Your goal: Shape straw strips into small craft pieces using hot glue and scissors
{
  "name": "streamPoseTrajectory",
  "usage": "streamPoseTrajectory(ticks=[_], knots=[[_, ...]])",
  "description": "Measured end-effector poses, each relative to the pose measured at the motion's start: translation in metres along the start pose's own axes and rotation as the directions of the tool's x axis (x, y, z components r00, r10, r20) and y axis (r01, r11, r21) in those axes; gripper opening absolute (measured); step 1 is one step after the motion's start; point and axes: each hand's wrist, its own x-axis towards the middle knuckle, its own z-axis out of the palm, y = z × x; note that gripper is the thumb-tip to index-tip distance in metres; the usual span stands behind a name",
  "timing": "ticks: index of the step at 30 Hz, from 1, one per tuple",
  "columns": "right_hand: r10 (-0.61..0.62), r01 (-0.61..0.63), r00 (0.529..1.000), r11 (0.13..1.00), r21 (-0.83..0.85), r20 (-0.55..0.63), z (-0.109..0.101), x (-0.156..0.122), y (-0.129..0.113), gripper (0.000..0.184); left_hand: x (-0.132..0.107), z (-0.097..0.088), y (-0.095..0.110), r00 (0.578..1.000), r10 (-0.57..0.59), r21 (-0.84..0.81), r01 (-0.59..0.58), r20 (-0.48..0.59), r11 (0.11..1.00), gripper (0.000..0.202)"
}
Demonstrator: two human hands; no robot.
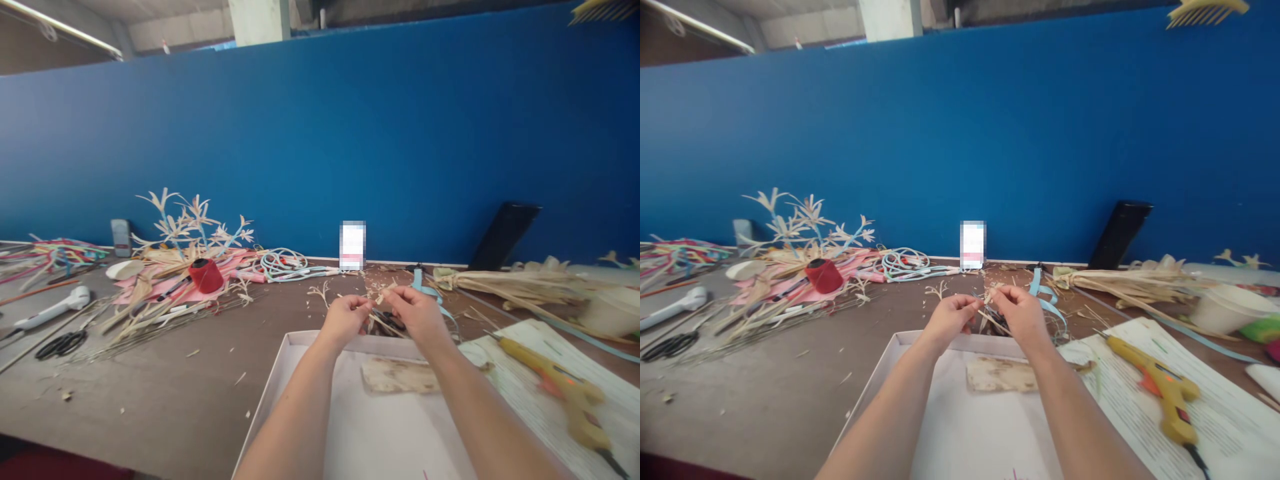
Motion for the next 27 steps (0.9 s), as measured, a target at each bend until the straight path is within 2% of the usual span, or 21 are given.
streamPoseTrajectory(ticks=[7, 11, 16, 27], knots=[[-0.038, 0.039, 0.999, 0.998, -0.041, 0.032, 0.003, -0.004, -0.004, 0.033, 0.0, 0.001, -0.001, 0.999, 0.026, -0.023, -0.025, 0.027, 0.999, 0.025], [-0.013, 0.013, 0.999, 1.0, -0.018, 0.044, 0.006, -0.005, -0.003, 0.035, 0.0, 0.001, -0.001, 1.0, 0.02, -0.002, -0.02, 0.003, 1.0, 0.02], [0.006, -0.011, 0.993, 0.999, 0.041, 0.116, 0.01, -0.006, -0.005, 0.033, 0.0, 0.001, 0.0, 0.999, 0.009, 0.015, -0.009, -0.035, 1.0, 0.017], [0.008, -0.012, 0.988, 1.0, 0.027, 0.152, 0.018, -0.008, 0.003, 0.029, 0.002, 0.003, -0.004, 0.996, 0.037, 0.127, -0.026, -0.085, 0.992, 0.017]])
